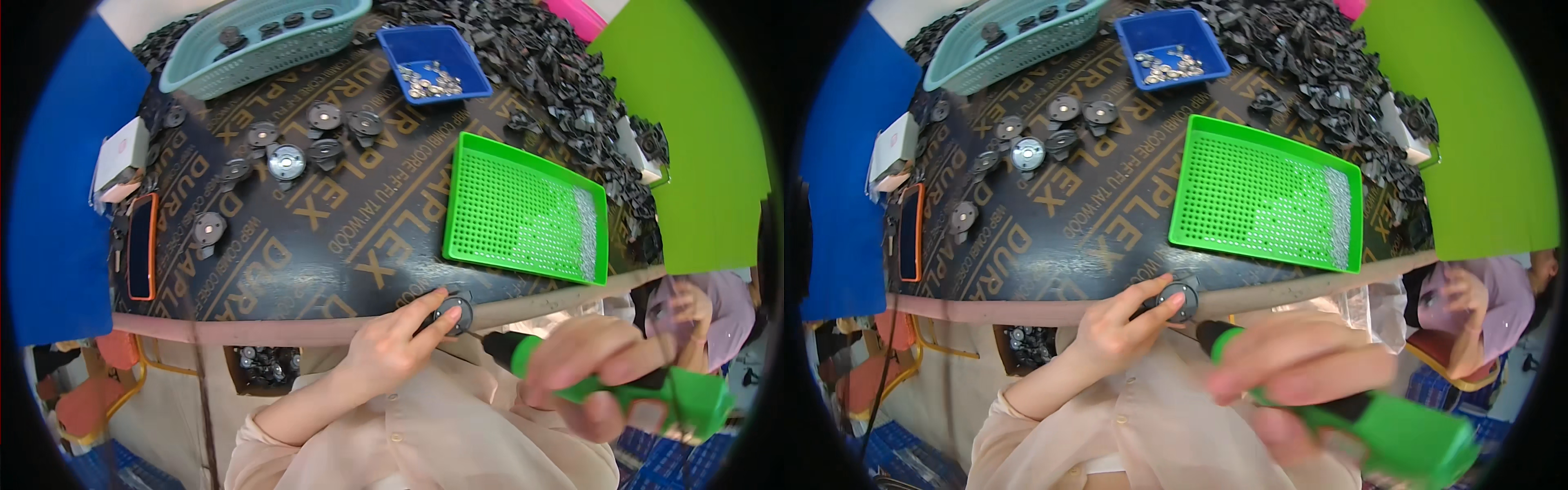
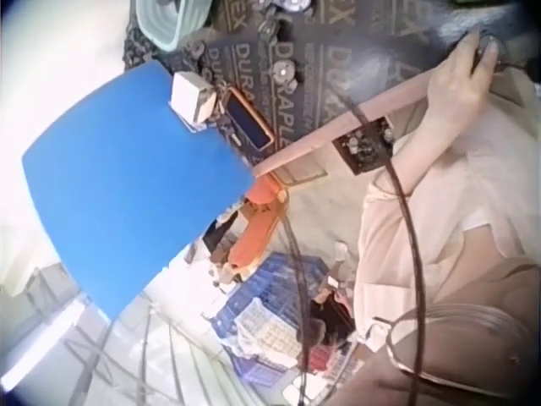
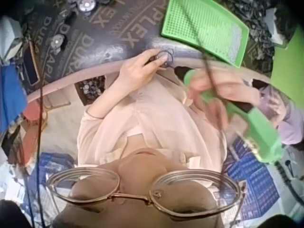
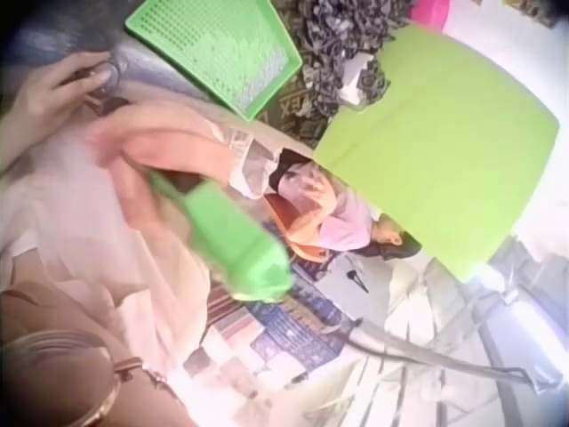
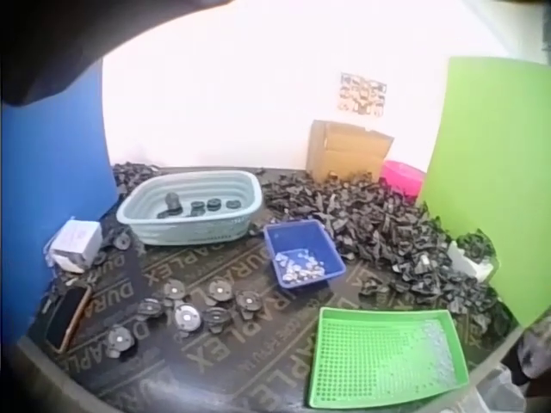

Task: Assembling small plastic components by inserting screws using an electric screwdriver on a factory workbench.

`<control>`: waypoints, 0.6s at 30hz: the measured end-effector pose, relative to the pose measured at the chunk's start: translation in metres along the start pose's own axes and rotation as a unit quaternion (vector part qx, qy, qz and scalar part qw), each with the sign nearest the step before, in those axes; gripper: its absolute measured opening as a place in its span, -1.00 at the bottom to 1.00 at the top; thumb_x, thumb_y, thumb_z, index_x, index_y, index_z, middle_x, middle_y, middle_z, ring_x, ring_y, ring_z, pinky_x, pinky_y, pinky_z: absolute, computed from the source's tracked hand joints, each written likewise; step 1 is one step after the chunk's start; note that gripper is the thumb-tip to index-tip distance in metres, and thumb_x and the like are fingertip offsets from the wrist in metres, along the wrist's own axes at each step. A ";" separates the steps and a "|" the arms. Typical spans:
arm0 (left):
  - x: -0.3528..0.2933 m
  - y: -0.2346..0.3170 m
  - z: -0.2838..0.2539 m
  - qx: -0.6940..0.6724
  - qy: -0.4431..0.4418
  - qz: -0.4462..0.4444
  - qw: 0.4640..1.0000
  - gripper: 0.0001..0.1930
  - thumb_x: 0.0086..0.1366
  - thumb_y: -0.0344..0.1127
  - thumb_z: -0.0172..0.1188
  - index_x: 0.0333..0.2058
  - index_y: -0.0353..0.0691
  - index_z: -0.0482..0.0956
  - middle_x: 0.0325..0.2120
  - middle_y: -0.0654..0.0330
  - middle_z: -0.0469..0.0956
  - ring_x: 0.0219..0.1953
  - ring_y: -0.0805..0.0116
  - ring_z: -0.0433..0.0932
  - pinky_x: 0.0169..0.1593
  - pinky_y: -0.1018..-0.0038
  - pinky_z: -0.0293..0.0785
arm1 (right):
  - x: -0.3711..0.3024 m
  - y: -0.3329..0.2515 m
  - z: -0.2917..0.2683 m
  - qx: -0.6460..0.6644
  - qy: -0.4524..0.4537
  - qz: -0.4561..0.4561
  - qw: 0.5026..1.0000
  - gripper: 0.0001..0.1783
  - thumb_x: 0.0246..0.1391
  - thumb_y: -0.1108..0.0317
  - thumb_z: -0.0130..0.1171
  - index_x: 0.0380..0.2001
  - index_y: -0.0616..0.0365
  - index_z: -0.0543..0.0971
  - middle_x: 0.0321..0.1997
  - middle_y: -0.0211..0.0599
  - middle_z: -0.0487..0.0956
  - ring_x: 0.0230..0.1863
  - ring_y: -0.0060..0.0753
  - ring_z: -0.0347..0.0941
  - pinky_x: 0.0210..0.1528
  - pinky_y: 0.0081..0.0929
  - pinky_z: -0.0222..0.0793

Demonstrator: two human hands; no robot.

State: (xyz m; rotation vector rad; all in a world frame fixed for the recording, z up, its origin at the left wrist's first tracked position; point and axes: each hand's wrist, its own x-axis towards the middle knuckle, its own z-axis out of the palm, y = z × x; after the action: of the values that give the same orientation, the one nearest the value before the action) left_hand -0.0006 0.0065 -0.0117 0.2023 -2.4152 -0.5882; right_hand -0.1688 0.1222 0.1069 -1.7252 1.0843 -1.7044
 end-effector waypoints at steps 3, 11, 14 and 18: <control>-0.013 0.009 -0.037 -0.095 -0.011 -0.127 0.987 -0.59 -0.15 -0.48 0.41 -0.20 -0.21 0.65 -0.18 0.02 0.57 -0.24 0.21 0.62 -0.25 0.47 0.58 | -0.011 -0.005 -0.004 0.120 0.157 -0.082 0.977 -0.66 0.00 0.51 0.11 -0.20 0.24 0.22 -0.34 -0.02 0.50 -0.65 -0.26 0.49 -0.70 -0.44 0.46; -0.094 -0.005 -0.168 0.019 0.111 -0.383 0.917 -0.54 -0.07 -0.33 0.44 -0.12 -0.26 0.62 -0.07 0.08 0.50 0.00 0.22 0.47 0.05 0.35 0.35 | -0.014 -0.004 -0.035 0.011 0.229 -0.109 0.967 -0.71 0.11 0.36 -0.10 -0.13 0.29 0.26 -0.28 -0.05 0.42 -0.76 -0.48 0.28 -0.69 -0.55 0.18; -0.067 -0.069 -0.151 0.137 0.219 -0.386 0.886 -0.64 0.17 -0.30 0.27 -0.07 -0.30 0.54 -0.32 0.20 0.46 -0.28 0.40 0.42 -0.18 0.48 0.36 | -0.012 -0.001 -0.040 -0.052 0.266 -0.153 0.950 -0.74 0.13 0.43 -0.18 -0.14 0.35 0.19 -0.30 0.09 0.40 -0.78 -0.32 0.35 -0.78 -0.45 0.32; -0.041 -0.120 -0.144 0.260 0.148 -0.432 0.851 -0.61 0.18 -0.19 0.28 -0.10 -0.35 0.54 -0.35 0.20 0.45 -0.37 0.36 0.35 -0.21 0.47 0.34 | 0.009 0.019 -0.038 -0.036 0.364 -0.141 0.920 -0.76 0.04 0.50 -0.13 -0.19 0.36 0.31 -0.36 0.25 0.49 -0.79 -0.28 0.34 -0.74 -0.46 0.30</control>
State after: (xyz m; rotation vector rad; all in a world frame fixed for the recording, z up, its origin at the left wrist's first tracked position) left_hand 0.1206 -0.1399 0.0108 1.5420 -2.0239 -0.2074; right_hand -0.2110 0.1111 0.1012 -1.3404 1.2385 -2.6405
